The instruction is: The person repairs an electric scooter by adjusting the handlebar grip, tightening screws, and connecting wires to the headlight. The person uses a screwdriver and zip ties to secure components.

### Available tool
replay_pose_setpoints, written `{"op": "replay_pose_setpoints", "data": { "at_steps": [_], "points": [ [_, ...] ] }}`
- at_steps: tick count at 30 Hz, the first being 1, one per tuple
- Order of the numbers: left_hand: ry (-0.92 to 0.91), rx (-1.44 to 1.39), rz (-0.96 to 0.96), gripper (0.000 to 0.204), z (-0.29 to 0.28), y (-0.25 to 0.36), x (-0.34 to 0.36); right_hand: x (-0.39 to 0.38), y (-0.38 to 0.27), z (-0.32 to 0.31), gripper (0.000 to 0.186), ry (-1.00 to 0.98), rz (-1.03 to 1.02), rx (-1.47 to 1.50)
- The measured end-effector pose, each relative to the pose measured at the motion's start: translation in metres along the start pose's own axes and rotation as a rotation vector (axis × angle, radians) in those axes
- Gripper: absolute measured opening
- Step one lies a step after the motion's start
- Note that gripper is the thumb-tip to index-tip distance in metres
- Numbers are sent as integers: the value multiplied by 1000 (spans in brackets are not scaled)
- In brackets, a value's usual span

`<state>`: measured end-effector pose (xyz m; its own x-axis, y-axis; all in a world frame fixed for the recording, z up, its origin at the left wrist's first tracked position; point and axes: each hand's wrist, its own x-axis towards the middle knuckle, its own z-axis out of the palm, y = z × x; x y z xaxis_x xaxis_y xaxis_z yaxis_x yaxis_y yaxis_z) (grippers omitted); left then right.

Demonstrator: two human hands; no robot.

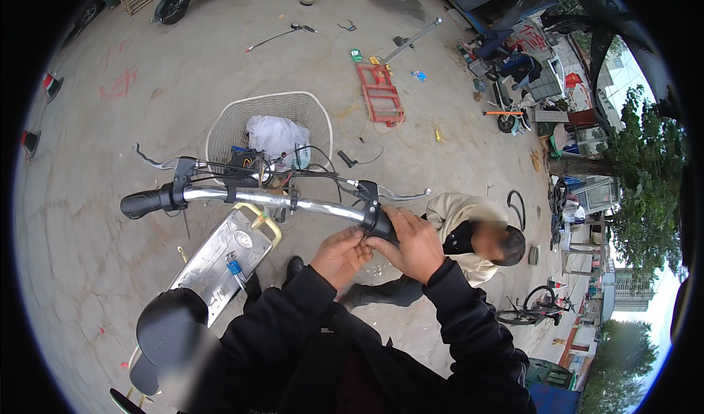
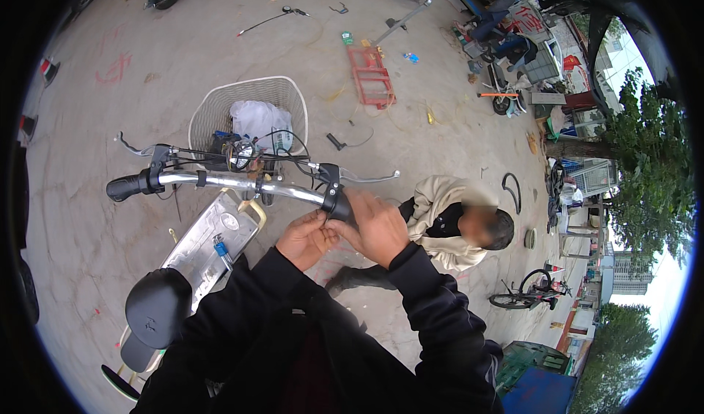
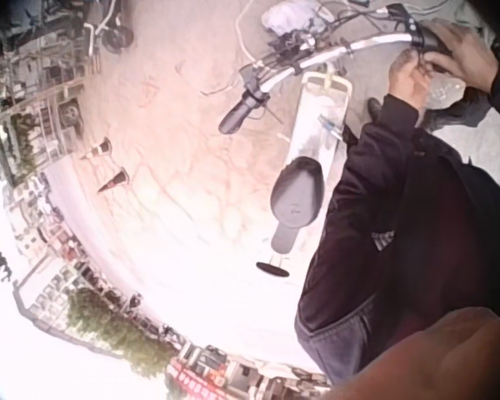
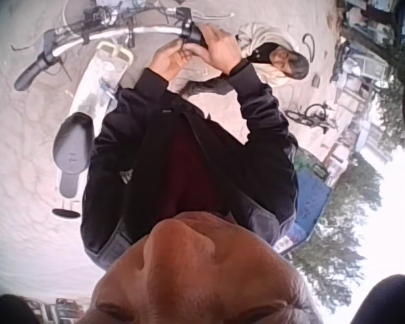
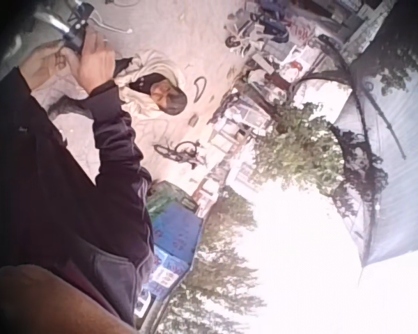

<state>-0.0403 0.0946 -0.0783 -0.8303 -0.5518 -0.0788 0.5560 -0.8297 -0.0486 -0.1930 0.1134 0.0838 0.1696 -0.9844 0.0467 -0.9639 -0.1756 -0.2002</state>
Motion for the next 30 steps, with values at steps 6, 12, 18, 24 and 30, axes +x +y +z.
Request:
{"op": "replay_pose_setpoints", "data": {
  "at_steps": [6, 12, 18, 24, 30],
  "points": [
    [-43, -2, 166, 11, -5, -13, 3, 2, 1, -3, 59, -34, -8, 85],
    [30, 89, 359, 8, -4, -16, 5, 2, 0, -1, 59, -18, -17, 101],
    [170, 214, 520, 16, 9, -19, 2, 3, 1, 1, 57, 6, -51, 104],
    [246, 428, 615, 18, 17, -16, -6, 1, 0, 1, 57, 9, -43, 99],
    [270, 573, 754, 18, 21, -20, -6, 3, 0, -2, 54, 14, -66, 116]
  ]
}}
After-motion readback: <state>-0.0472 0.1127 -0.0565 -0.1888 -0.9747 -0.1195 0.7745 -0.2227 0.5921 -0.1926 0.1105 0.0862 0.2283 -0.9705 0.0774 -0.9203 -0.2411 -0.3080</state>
